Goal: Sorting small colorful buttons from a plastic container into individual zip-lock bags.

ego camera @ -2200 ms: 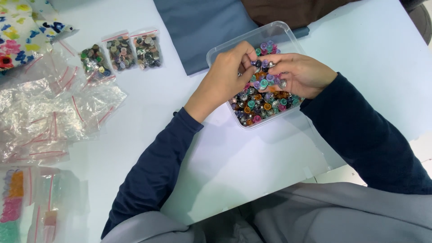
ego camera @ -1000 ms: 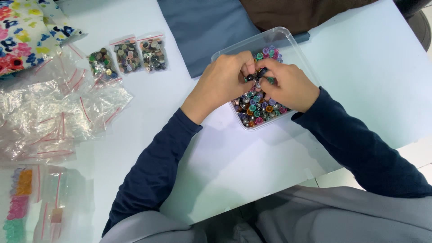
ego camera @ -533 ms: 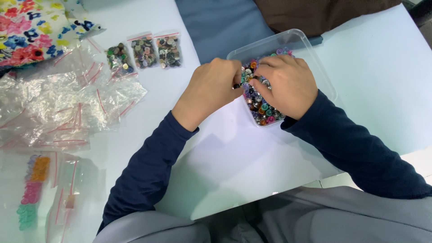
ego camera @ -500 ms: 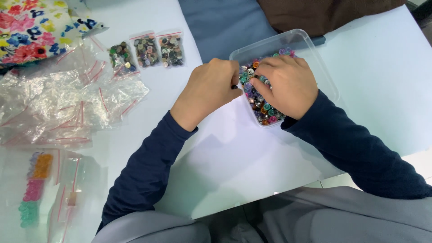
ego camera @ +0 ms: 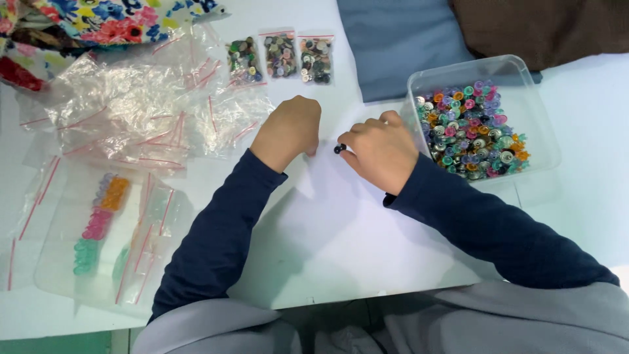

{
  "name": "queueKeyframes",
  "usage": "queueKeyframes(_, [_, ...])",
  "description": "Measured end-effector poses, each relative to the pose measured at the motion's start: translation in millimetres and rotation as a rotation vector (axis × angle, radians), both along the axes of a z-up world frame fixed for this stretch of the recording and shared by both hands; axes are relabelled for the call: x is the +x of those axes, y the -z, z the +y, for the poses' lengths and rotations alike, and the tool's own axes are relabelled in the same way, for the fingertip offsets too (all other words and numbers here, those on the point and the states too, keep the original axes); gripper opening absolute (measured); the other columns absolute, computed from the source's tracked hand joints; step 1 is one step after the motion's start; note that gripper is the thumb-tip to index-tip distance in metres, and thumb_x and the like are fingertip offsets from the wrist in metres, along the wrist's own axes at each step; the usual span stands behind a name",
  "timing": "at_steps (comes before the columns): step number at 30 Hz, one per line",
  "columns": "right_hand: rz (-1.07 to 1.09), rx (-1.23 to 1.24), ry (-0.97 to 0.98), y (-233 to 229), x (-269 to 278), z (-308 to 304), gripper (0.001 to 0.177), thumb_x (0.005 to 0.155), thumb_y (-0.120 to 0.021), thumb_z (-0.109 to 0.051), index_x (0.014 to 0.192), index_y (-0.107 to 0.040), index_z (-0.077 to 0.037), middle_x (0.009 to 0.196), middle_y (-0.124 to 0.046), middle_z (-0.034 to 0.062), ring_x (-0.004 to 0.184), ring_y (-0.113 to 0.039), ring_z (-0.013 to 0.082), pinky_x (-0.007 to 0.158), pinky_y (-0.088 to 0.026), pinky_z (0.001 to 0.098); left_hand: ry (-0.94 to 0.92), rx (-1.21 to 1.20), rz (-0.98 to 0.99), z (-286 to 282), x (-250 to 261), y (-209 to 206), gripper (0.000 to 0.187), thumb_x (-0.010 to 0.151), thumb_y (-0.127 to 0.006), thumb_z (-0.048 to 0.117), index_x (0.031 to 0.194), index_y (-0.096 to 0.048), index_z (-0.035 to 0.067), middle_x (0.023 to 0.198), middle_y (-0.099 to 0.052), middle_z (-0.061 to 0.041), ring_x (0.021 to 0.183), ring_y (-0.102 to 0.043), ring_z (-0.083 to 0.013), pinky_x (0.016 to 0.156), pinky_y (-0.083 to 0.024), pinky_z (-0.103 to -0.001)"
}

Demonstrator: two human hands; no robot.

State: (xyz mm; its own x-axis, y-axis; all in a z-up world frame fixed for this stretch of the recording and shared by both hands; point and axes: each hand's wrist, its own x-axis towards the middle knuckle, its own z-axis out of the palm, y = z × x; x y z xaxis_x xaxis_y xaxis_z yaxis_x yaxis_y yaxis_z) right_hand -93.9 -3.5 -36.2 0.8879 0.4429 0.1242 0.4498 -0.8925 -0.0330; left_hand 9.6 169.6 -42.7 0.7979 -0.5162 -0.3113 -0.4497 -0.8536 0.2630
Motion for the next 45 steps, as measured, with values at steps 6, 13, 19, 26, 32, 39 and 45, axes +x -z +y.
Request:
queueKeyframes(6, [-0.039, -0.137, -0.071, 46, 13, 33, 0.015, 0.092, -0.071, -0.027, 0.100, -0.078, -0.017, 0.088, -0.075, 0.0021, 0.088, -0.068, 0.0194, 0.104, -0.028, 0.0489, 0.011, 0.019, 0.011, 18, -7, 23, 0.036, 0.059, -0.095, 0.007, 0.089, -0.077, -0.004, 0.074, -0.071, -0.026, 0.075, -0.073, -0.0484, 0.063, -0.061, -0.063])
queueKeyframes(13, [-0.066, -0.154, -0.094, 46, 17, 31, 0.019, 0.092, -0.072, -0.030, 0.104, -0.077, -0.017, 0.092, -0.075, 0.0025, 0.091, -0.067, 0.0192, 0.106, -0.029, 0.0503, -0.004, -0.027, 0.047, 27, -4, 36, 0.043, 0.058, -0.096, 0.013, 0.091, -0.077, -0.004, 0.076, -0.072, -0.026, 0.076, -0.073, -0.0495, 0.064, -0.059, -0.066])
queueKeyframes(19, [-0.019, -0.131, -0.073, 42, 14, 25, 0.024, 0.092, -0.072, -0.031, 0.112, -0.074, -0.017, 0.096, -0.075, 0.0038, 0.097, -0.069, 0.0209, 0.106, -0.030, 0.0499, 0.012, -0.021, 0.085, 21, -9, 21, 0.046, 0.058, -0.095, 0.009, 0.097, -0.076, -0.007, 0.078, -0.072, -0.028, 0.079, -0.073, -0.0510, 0.067, -0.058, -0.067])
queueKeyframes(26, [-0.003, -0.099, -0.054, 33, 8, 23, 0.020, 0.091, -0.074, -0.027, 0.108, -0.075, -0.017, 0.096, -0.077, 0.0041, 0.099, -0.071, 0.0218, 0.109, -0.029, 0.0502, 0.022, -0.040, 0.047, 17, -5, 31, 0.034, 0.058, -0.089, -0.003, 0.089, -0.075, -0.008, 0.072, -0.070, -0.028, 0.074, -0.072, -0.0511, 0.063, -0.059, -0.064])
queueKeyframes(32, [-0.080, -0.004, -0.070, 43, 12, 29, 0.017, 0.095, -0.072, -0.030, 0.102, -0.075, -0.016, 0.097, -0.076, 0.0044, 0.102, -0.069, 0.0225, 0.109, -0.029, 0.0508, 0.016, -0.067, 0.024, 20, -6, 35, 0.031, 0.056, -0.088, -0.007, 0.085, -0.075, -0.008, 0.069, -0.069, -0.027, 0.070, -0.072, -0.0487, 0.062, -0.060, -0.061])
queueKeyframes(39, [-0.033, 0.036, -0.034, 44, 12, 29, 0.022, 0.094, -0.072, -0.036, 0.106, -0.074, -0.017, 0.101, -0.075, 0.0033, 0.105, -0.067, 0.0216, 0.109, -0.030, 0.0501, 0.001, -0.099, 0.011, 16, -6, 36, 0.029, 0.055, -0.087, -0.010, 0.081, -0.074, -0.009, 0.067, -0.068, -0.028, 0.068, -0.072, -0.0489, 0.061, -0.060, -0.061])
queueKeyframes(45, [0.059, 0.046, -0.017, 38, 8, 27, 0.022, 0.096, -0.069, -0.035, 0.107, -0.074, -0.017, 0.106, -0.074, 0.0034, 0.109, -0.066, 0.0226, 0.109, -0.030, 0.0511, 0.023, -0.049, -0.020, 15, -8, 43, 0.024, 0.055, -0.085, -0.013, 0.077, -0.075, -0.007, 0.062, -0.067, -0.025, 0.063, -0.071, -0.0443, 0.060, -0.060, -0.056])
